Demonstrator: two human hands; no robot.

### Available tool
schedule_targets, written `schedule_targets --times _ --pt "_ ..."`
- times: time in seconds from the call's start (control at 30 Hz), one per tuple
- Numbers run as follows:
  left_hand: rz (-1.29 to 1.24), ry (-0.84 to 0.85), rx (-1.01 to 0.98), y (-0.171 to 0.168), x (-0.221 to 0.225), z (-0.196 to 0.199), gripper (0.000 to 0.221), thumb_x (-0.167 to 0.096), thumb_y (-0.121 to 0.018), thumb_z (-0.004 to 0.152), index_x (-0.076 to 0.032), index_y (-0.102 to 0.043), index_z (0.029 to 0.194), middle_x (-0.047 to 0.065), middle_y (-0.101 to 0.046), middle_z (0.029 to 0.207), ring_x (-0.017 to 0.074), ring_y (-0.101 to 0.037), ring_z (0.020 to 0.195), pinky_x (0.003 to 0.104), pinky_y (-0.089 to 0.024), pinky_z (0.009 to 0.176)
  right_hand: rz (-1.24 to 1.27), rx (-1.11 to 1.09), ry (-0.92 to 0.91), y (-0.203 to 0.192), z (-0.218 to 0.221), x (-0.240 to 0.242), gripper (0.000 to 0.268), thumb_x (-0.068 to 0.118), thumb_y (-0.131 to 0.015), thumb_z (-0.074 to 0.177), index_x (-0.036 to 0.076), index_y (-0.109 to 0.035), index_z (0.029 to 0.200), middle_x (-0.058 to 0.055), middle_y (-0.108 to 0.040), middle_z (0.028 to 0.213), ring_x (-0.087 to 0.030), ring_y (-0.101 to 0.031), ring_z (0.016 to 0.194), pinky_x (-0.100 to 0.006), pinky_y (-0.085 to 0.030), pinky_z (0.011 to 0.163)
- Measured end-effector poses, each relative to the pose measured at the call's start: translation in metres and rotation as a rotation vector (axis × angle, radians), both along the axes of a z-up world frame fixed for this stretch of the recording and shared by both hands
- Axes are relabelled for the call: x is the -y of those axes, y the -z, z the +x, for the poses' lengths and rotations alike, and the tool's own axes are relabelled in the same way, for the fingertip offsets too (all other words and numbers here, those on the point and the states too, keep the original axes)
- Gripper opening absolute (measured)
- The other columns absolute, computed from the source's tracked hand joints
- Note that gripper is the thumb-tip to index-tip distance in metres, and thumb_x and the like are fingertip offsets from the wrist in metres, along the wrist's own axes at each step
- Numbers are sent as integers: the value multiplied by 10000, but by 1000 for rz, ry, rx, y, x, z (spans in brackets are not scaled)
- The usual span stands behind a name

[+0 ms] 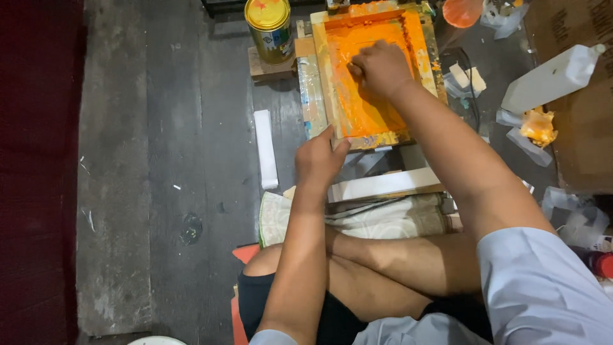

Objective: A person is manually screen printing orange ink onto white straps using a screen frame and a small squeegee block while sitting on the floor.

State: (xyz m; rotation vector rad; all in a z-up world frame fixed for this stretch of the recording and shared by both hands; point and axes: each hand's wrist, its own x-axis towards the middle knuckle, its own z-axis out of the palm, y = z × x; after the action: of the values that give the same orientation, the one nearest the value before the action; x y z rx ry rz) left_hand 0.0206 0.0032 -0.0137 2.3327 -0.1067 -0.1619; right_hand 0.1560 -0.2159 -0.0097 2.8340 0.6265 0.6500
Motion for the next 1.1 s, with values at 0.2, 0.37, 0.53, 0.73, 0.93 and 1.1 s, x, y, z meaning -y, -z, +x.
schedule_targets --times 0.2,0.37,0.53,0.73,0.93,1.1 --pt "67 10 -33 8 4 5 585 -469 -637 888 -99 -669 1339 149 -764 1089 356 -716 967 415 -546 816 14 -270 78 -17 -28 -11 169 254 -558 1007 156 -677 937 -50 -740 936 -356 -657 805 -448 -512 666" --pt "113 12 -5 11 4 4 585 -488 -650 873 -139 -677 1343 140 -767 1076 367 -712 964 432 -549 819 -51 -582 160 -50 -69 -17 63 236 -602 882 185 -640 885 -40 -732 925 -337 -671 865 -432 -520 729" --pt "4 50 -65 -12 -4 -5 619 -465 -648 959 -46 -630 1414 203 -741 1210 382 -678 1188 504 -551 978 -219 -787 202 -51 -92 -13 105 344 -689 780 255 -742 764 28 -751 781 -257 -734 832 -435 -575 759" --pt "-65 30 -45 -23 -4 -13 614 -401 -670 968 7 -612 1424 233 -727 1226 383 -686 1165 503 -565 953 -233 -655 174 -50 -83 -6 185 373 -683 790 223 -785 821 4 -752 764 -266 -754 828 -428 -582 744" --pt "-67 20 -91 -25 -4 -9 615 -402 -667 958 0 -612 1420 219 -729 1230 357 -692 1173 494 -560 967 -152 -451 186 -26 -31 11 287 276 -654 780 218 -784 1029 -24 -769 856 -290 -757 900 -476 -606 759" --pt "63 41 -168 0 1 6 645 -513 -617 937 -118 -607 1448 155 -738 1246 358 -674 1208 499 -544 1013 -119 -360 194 -10 12 1 229 241 -710 790 182 -773 1001 -46 -741 862 -309 -709 929 -497 -594 758"
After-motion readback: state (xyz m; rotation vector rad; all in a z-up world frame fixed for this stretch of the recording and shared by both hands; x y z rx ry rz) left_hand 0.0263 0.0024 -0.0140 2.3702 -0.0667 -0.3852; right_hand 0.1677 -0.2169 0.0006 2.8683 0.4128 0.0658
